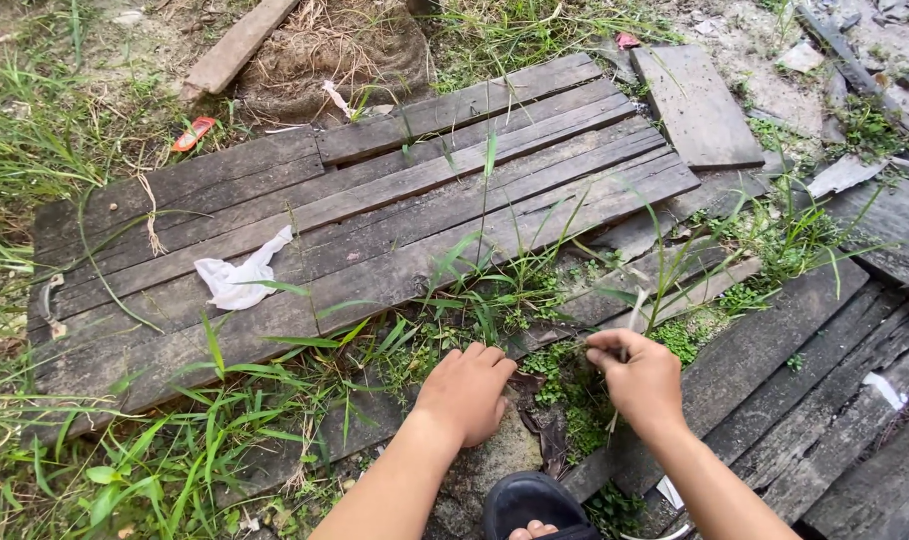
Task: Pulling and clearing weeds from the ground around wooden boards.
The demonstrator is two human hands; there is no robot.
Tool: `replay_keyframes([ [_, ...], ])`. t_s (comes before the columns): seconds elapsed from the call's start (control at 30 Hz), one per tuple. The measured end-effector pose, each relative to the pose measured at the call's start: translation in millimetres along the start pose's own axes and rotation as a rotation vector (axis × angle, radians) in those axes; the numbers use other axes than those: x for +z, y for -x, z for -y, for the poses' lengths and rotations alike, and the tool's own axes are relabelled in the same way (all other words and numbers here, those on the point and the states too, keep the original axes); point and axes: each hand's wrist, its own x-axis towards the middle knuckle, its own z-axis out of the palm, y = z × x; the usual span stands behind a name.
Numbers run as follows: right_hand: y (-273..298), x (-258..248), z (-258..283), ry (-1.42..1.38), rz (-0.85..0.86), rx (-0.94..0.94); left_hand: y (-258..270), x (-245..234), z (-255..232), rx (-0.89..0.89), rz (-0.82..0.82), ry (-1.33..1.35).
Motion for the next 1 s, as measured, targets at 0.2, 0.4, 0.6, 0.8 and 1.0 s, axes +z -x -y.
replay_keyframes([
  [0.2,-3,9,-7,0.070,0.012,-0.183,2,-1,1,-0.008,-0.007,-0.009],
  [0.4,9,13,4,0.345,-0.009,-0.357,3,0,3,-0.016,0.014,-0.018],
  [0.6,-1,21,-26,0.344,0.050,-0.419,6,-5,2,-0.028,0.034,-0.003],
  [0.8,-11,15,-24,0.006,-0.081,-0.134,3,-8,6,-0.032,0.040,-0.015],
  [1.0,-2,4,10,-0.032,-0.193,-0.289,1,-8,9,-0.020,0.007,0.004],
])
